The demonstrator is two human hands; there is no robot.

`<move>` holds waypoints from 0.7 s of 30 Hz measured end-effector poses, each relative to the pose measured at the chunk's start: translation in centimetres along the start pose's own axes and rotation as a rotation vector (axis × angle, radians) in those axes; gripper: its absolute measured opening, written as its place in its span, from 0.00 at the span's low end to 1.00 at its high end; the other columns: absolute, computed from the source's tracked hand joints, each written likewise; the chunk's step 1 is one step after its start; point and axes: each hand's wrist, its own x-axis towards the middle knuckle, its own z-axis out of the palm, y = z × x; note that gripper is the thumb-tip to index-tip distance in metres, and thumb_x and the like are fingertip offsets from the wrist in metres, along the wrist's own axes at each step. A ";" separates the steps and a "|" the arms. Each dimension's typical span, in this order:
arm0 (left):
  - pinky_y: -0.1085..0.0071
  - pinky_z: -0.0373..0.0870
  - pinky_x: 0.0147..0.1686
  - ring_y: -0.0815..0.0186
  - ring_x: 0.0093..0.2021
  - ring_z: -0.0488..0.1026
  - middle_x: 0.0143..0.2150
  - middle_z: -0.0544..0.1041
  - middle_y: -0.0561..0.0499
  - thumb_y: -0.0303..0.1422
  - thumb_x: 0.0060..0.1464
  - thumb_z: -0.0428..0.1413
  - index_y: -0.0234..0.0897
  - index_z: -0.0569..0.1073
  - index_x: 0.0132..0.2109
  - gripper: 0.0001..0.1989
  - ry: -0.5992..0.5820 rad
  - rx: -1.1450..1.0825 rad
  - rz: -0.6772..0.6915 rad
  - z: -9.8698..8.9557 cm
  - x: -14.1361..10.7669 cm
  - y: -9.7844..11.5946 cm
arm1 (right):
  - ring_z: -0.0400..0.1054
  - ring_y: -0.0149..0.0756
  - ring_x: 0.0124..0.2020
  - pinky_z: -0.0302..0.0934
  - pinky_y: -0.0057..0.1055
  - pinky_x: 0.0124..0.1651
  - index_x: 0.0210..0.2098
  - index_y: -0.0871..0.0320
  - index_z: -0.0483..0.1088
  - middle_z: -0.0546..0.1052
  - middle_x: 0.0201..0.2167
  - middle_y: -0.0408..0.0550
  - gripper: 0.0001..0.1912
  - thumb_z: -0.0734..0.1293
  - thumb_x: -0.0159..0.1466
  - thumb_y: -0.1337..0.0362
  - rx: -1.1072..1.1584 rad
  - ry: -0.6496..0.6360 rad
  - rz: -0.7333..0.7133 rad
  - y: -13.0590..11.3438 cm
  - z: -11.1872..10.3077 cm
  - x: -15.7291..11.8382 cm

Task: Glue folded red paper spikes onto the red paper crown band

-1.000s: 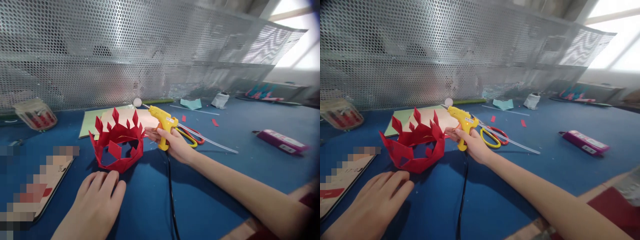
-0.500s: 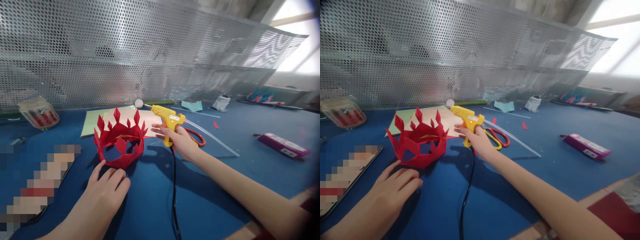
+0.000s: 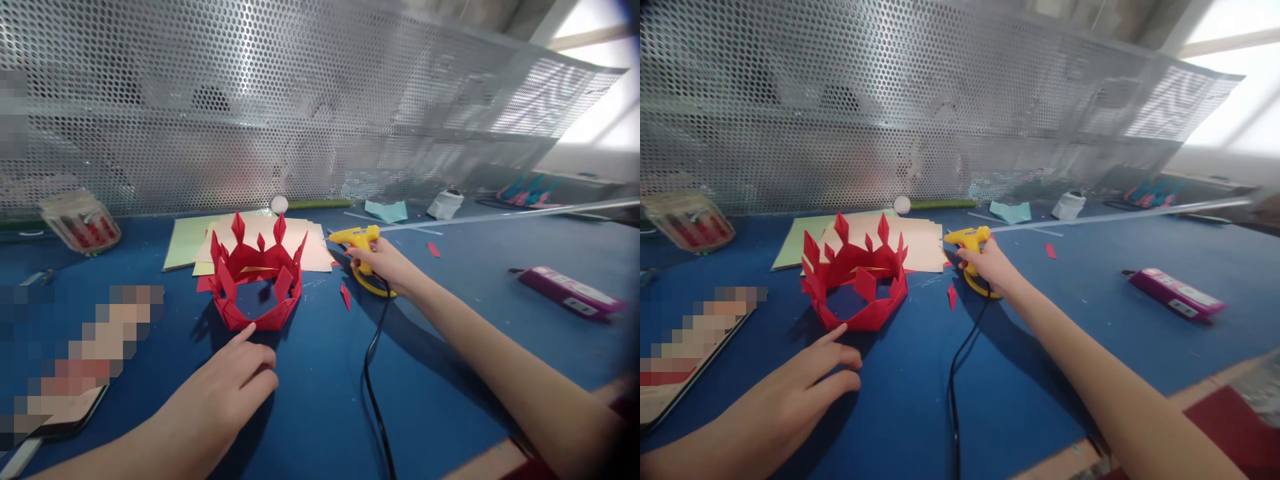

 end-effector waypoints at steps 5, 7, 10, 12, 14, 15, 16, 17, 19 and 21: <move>0.80 0.70 0.45 0.72 0.43 0.74 0.43 0.75 0.52 0.16 0.53 0.41 0.40 0.69 0.40 0.19 -0.079 -0.111 -0.083 0.3 -0.3 0.0 | 0.70 0.31 0.23 0.63 0.25 0.26 0.29 0.61 0.69 0.75 0.22 0.48 0.05 0.64 0.58 0.66 -0.185 -0.049 0.086 0.5 -0.2 0.5; 0.81 0.70 0.38 0.73 0.38 0.73 0.41 0.74 0.53 0.17 0.53 0.42 0.41 0.68 0.39 0.17 -0.142 -0.173 -0.126 0.4 -0.3 0.2 | 0.69 0.31 0.22 0.61 0.25 0.25 0.27 0.61 0.70 0.75 0.22 0.47 0.07 0.65 0.58 0.64 -0.294 -0.034 0.081 0.6 -0.6 0.8; 0.81 0.68 0.35 0.74 0.34 0.72 0.39 0.72 0.54 0.18 0.55 0.41 0.41 0.67 0.38 0.15 -0.160 -0.250 -0.164 0.5 -0.3 0.3 | 0.65 0.31 0.19 0.55 0.26 0.22 0.20 0.59 0.68 0.73 0.19 0.46 0.10 0.68 0.55 0.61 -0.497 -0.007 0.067 0.6 -1.2 0.9; 0.82 0.67 0.35 0.75 0.34 0.71 0.39 0.71 0.55 0.19 0.57 0.41 0.42 0.66 0.38 0.14 -0.151 -0.297 -0.175 0.5 -0.3 0.4 | 0.61 0.30 0.17 0.51 0.27 0.21 0.16 0.58 0.65 0.70 0.15 0.45 0.14 0.69 0.54 0.60 -0.622 0.012 0.044 0.3 -1.3 0.8; 0.82 0.66 0.35 0.76 0.34 0.70 0.39 0.70 0.56 0.20 0.57 0.41 0.42 0.65 0.37 0.13 -0.159 -0.314 -0.184 0.6 -0.3 0.4 | 0.58 0.31 0.17 0.49 0.28 0.22 0.13 0.57 0.63 0.66 0.13 0.44 0.18 0.68 0.55 0.59 -0.723 0.021 0.000 0.1 -1.1 0.5; 0.83 0.65 0.33 0.76 0.33 0.69 0.38 0.69 0.56 0.20 0.57 0.41 0.42 0.64 0.36 0.13 -0.158 -0.313 -0.190 0.6 -0.4 0.4 | 0.58 0.32 0.18 0.48 0.29 0.23 0.13 0.57 0.63 0.66 0.13 0.44 0.18 0.67 0.56 0.59 -0.764 0.023 -0.026 0.0 -1.0 0.3; 0.83 0.65 0.32 0.76 0.31 0.68 0.37 0.69 0.56 0.20 0.57 0.41 0.42 0.64 0.36 0.12 -0.153 -0.310 -0.196 0.7 -0.4 0.4 | 0.59 0.33 0.19 0.49 0.30 0.24 0.15 0.57 0.65 0.66 0.14 0.45 0.17 0.67 0.57 0.59 -0.798 0.027 -0.052 0.0 -0.9 0.1; 0.83 0.64 0.30 0.77 0.30 0.67 0.37 0.68 0.57 0.20 0.56 0.41 0.42 0.63 0.35 0.12 -0.145 -0.308 -0.198 0.8 -0.4 0.5 | 0.61 0.35 0.21 0.50 0.30 0.26 0.18 0.58 0.67 0.68 0.17 0.46 0.14 0.66 0.57 0.59 -0.826 0.037 -0.077 0.0 -0.9 0.0; 0.83 0.63 0.29 0.77 0.29 0.66 0.37 0.67 0.56 0.19 0.54 0.41 0.42 0.63 0.35 0.12 -0.125 -0.315 -0.206 1.0 -0.4 0.5 | 0.65 0.39 0.27 0.54 0.32 0.30 0.28 0.60 0.71 0.72 0.24 0.51 0.10 0.66 0.58 0.59 -0.867 0.069 -0.130 -0.1 -0.8 -0.1; 0.82 0.63 0.29 0.76 0.29 0.67 0.37 0.67 0.56 0.19 0.53 0.41 0.42 0.63 0.35 0.13 -0.112 -0.334 -0.206 1.2 -0.4 0.5 | 0.67 0.41 0.34 0.57 0.33 0.36 0.35 0.62 0.71 0.74 0.32 0.55 0.10 0.66 0.58 0.60 -0.889 0.086 -0.189 -0.4 -0.8 -0.1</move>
